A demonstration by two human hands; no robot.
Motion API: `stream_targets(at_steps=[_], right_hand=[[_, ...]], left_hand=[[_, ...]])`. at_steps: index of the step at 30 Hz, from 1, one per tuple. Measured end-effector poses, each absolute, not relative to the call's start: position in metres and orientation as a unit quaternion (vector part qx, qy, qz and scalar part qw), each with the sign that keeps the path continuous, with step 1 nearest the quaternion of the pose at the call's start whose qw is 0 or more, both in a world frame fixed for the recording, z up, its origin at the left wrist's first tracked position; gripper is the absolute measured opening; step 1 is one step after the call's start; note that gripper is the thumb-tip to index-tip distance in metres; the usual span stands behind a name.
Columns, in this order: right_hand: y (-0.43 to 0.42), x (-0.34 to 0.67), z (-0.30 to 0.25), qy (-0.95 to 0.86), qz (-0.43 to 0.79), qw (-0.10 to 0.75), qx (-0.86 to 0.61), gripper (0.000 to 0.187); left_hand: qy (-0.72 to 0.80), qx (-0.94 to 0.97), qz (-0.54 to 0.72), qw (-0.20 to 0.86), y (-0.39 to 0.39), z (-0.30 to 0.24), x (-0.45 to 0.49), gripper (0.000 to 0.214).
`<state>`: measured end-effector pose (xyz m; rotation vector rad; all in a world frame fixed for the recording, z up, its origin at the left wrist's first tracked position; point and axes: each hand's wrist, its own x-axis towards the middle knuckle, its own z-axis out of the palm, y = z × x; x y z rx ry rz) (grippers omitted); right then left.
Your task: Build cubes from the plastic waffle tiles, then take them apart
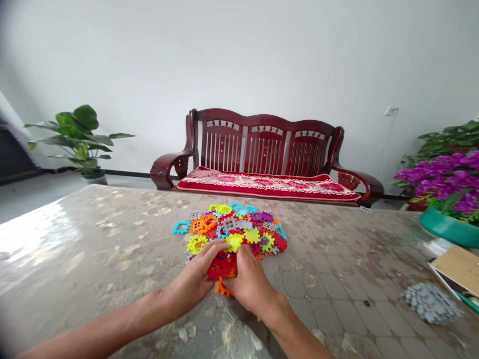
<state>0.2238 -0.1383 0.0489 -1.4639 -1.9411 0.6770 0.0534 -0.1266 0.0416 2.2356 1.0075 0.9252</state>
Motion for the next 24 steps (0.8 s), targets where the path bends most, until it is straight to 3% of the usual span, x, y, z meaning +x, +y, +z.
stream_targets(at_steps=[5, 10, 16, 19, 24], right_hand=[[-0.103, 0.211, 0.067, -0.742, 0.214, 0.334, -0.540, 0.039], [-0.067, 0.198, 0.083, -0.759, 0.174, 0.299, -0.552, 0.036], [-0.060, 0.216, 0.077, -0.731, 0.214, 0.335, -0.555, 0.055], [-0.080, 0.236, 0.071, -0.720, 0.216, 0.329, -0.571, 0.038], [-0.128, 0.256, 0.058, -0.741, 0.225, 0.246, -0.583, 0.014]], left_hand=[[0.372, 0.823, 0.371, 0.216, -0.099, 0.070, 0.043, 0.063], [0.412, 0.819, 0.371, 0.150, -0.058, 0.070, 0.025, 0.058], [0.508, 0.809, 0.274, 0.111, -0.029, 0.047, -0.004, 0.054], [0.537, 0.803, 0.241, 0.094, -0.024, 0.038, -0.018, 0.045], [0.542, 0.795, 0.270, 0.042, -0.035, 0.040, -0.021, 0.037]])
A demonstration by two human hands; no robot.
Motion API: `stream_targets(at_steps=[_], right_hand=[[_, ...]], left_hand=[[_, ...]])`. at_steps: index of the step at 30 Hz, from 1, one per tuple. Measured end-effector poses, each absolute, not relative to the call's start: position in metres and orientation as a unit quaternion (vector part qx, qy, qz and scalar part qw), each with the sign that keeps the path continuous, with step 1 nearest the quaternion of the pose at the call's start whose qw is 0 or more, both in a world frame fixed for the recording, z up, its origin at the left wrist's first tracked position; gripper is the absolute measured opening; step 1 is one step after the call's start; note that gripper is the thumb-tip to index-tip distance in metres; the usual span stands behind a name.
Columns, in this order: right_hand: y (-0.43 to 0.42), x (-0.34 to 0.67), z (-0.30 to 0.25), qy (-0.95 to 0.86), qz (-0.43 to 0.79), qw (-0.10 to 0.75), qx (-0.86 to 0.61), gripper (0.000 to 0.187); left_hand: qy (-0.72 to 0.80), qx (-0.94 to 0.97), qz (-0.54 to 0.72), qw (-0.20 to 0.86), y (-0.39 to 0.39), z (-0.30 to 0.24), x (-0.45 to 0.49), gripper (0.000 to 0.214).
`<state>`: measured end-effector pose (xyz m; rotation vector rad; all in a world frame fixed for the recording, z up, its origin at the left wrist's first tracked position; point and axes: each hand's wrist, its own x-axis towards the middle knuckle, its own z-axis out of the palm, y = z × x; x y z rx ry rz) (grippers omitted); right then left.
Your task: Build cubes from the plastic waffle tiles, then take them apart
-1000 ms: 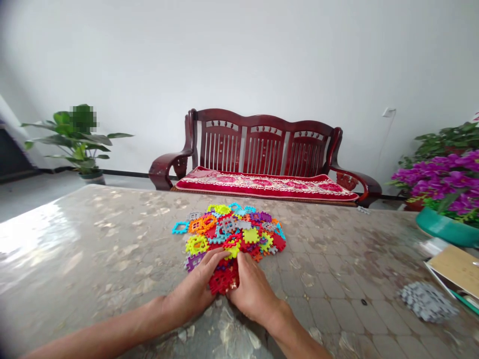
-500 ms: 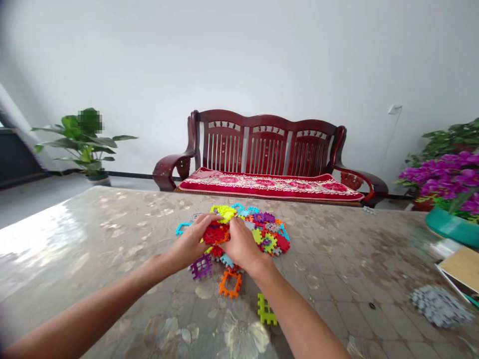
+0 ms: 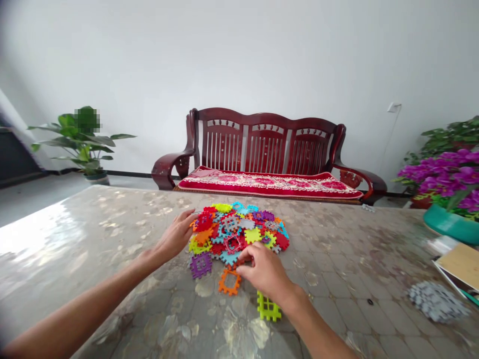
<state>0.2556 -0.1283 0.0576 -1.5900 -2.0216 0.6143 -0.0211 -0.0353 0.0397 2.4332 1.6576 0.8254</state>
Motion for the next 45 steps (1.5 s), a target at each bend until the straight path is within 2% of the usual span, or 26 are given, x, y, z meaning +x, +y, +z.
stream_targets(at_steps=[5, 8, 12, 18, 23, 25, 28, 29, 30, 31, 35, 37, 41, 45], right_hand=[[-0.158, 0.250, 0.045, -0.795, 0.190, 0.164, -0.553, 0.026], [-0.161, 0.245, 0.041, -0.824, 0.152, 0.133, -0.529, 0.017], [-0.162, 0.245, 0.041, -0.853, 0.118, 0.117, -0.495, 0.002], [-0.175, 0.272, 0.062, -0.842, 0.150, 0.136, -0.499, 0.004], [-0.186, 0.305, 0.071, -0.809, 0.181, 0.102, -0.549, 0.006], [-0.188, 0.312, 0.067, -0.790, 0.199, 0.095, -0.572, 0.024], [-0.190, 0.314, 0.056, -0.773, 0.219, 0.092, -0.588, 0.076], [-0.189, 0.312, 0.053, -0.772, 0.221, 0.088, -0.590, 0.086], [-0.189, 0.311, 0.051, -0.772, 0.220, 0.082, -0.590, 0.088], [-0.188, 0.308, 0.050, -0.775, 0.219, 0.077, -0.588, 0.083], [-0.184, 0.303, 0.052, -0.790, 0.217, 0.077, -0.569, 0.040], [-0.183, 0.303, 0.053, -0.793, 0.209, 0.084, -0.565, 0.028], [-0.183, 0.305, 0.051, -0.792, 0.174, 0.081, -0.580, 0.016], [-0.184, 0.305, 0.049, -0.786, 0.161, 0.081, -0.591, 0.021]], left_hand=[[0.579, 0.783, 0.224, 0.031, -0.073, 0.053, -0.010, 0.028], [0.593, 0.784, 0.175, 0.052, -0.093, 0.054, -0.008, 0.025], [0.587, 0.795, 0.129, 0.077, -0.106, 0.047, -0.008, 0.025], [0.586, 0.793, 0.126, 0.110, -0.106, 0.037, -0.011, 0.015], [0.581, 0.792, 0.120, 0.146, -0.102, 0.038, -0.021, 0.016], [0.578, 0.792, 0.114, 0.159, -0.101, 0.041, -0.022, 0.019], [0.572, 0.796, 0.110, 0.164, -0.102, 0.044, -0.018, 0.032], [0.572, 0.797, 0.110, 0.159, -0.102, 0.044, -0.016, 0.038], [0.573, 0.798, 0.110, 0.153, -0.103, 0.044, -0.014, 0.043], [0.575, 0.797, 0.109, 0.146, -0.103, 0.044, -0.012, 0.046], [0.583, 0.793, 0.099, 0.147, -0.103, 0.043, -0.007, 0.044], [0.585, 0.791, 0.090, 0.156, -0.103, 0.043, -0.007, 0.045], [0.587, 0.787, 0.084, 0.172, -0.103, 0.046, -0.009, 0.046], [0.576, 0.792, 0.112, 0.168, -0.105, 0.045, -0.013, 0.046]])
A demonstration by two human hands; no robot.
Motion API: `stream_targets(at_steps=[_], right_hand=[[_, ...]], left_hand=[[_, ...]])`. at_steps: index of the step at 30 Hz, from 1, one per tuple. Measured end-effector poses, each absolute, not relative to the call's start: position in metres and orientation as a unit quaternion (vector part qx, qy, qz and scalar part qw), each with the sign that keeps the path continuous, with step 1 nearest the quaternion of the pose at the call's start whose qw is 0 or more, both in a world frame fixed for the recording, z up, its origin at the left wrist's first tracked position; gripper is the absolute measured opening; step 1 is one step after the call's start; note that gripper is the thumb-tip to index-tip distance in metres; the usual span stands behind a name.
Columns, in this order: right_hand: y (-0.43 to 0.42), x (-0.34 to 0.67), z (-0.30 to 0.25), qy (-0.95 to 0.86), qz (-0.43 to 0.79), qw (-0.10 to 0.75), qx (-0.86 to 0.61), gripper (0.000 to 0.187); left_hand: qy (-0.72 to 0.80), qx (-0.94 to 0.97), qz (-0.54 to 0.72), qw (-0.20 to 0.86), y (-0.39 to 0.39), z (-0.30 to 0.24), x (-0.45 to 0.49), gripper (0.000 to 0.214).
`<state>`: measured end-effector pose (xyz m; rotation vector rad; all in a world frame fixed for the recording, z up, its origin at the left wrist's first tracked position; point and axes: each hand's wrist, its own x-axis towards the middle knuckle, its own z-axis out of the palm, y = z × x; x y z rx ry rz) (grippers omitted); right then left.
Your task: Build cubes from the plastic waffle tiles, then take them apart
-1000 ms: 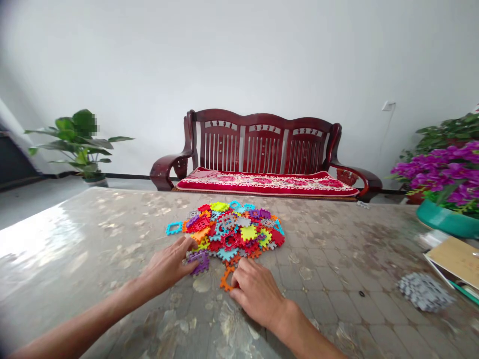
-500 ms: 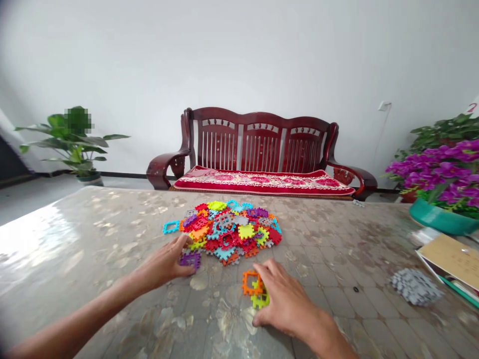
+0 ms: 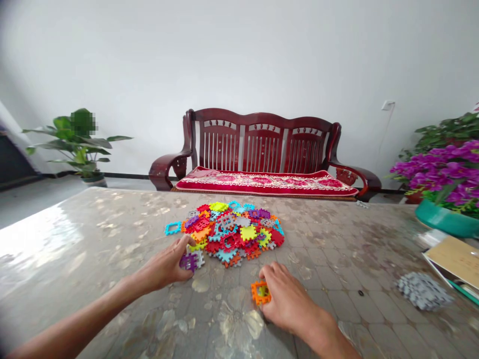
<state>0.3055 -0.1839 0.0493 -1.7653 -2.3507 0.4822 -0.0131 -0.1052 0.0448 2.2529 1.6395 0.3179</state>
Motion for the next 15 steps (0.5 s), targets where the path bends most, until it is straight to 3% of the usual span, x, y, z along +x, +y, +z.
stream_targets(at_steps=[8, 15], right_hand=[[-0.184, 0.303, 0.054, -0.798, 0.142, 0.070, -0.581, 0.018], [-0.169, 0.302, 0.043, -0.755, 0.229, 0.116, -0.604, 0.032]], left_hand=[[0.581, 0.777, 0.139, 0.199, -0.108, 0.045, -0.011, 0.046], [0.556, 0.775, 0.190, 0.232, -0.099, 0.034, -0.011, 0.037]])
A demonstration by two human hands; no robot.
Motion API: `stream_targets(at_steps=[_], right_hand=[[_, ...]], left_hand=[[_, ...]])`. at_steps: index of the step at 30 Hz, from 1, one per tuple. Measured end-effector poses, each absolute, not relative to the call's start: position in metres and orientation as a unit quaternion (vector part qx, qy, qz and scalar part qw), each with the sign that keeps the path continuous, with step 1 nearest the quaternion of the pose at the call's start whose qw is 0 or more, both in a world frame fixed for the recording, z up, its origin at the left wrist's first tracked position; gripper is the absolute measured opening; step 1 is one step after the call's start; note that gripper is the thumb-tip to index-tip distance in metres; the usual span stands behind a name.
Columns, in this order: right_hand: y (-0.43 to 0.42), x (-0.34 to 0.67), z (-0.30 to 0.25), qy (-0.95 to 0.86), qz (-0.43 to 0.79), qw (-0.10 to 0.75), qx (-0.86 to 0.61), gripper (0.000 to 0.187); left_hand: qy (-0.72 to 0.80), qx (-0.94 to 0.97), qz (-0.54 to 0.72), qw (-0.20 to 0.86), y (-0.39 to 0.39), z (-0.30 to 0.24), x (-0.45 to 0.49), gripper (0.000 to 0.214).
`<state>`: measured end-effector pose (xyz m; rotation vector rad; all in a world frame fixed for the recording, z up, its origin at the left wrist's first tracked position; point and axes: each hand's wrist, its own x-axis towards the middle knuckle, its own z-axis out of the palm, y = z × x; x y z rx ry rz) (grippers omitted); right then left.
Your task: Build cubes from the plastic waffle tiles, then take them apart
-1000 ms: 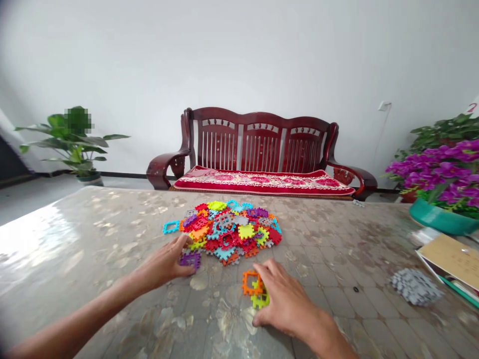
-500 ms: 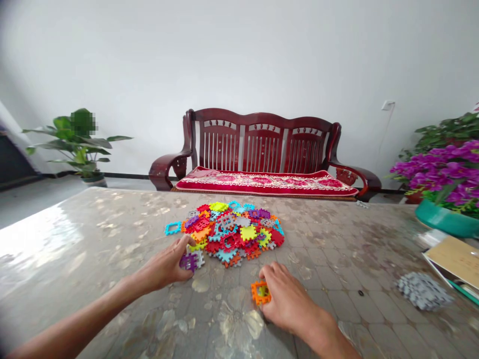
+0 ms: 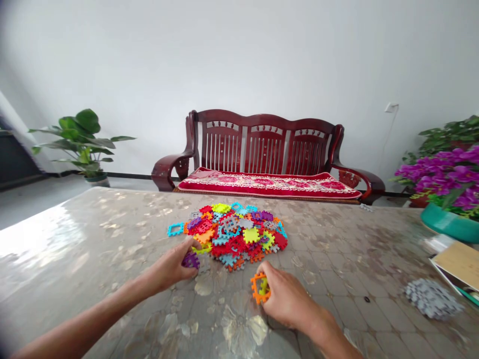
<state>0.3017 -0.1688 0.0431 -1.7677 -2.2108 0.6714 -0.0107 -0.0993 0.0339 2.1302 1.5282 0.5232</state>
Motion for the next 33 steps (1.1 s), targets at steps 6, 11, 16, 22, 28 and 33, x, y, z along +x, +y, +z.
stream_targets(at_steps=[6, 11, 16, 22, 28, 33], right_hand=[[-0.113, 0.294, 0.050, -0.711, 0.227, 0.259, -0.613, 0.044], [-0.065, 0.277, 0.071, -0.697, 0.227, 0.322, -0.599, 0.056], [-0.029, 0.282, 0.062, -0.681, 0.234, 0.380, -0.581, 0.064], [0.003, 0.337, 0.023, -0.614, 0.205, 0.439, -0.623, 0.048], [0.024, 0.377, -0.001, -0.601, 0.213, 0.404, -0.656, 0.056], [0.021, 0.362, -0.015, -0.626, 0.244, 0.387, -0.631, 0.062]], left_hand=[[0.547, 0.763, 0.234, 0.253, -0.091, 0.048, -0.015, 0.031], [0.543, 0.719, 0.278, 0.332, -0.068, 0.064, -0.014, 0.030], [0.526, 0.639, 0.340, 0.447, -0.038, 0.072, 0.000, 0.036], [0.583, 0.690, 0.338, 0.263, -0.004, 0.059, -0.006, 0.037], [0.676, 0.691, 0.246, 0.073, 0.001, 0.034, -0.039, 0.049], [0.741, 0.635, 0.202, 0.087, 0.000, 0.006, -0.048, 0.057]])
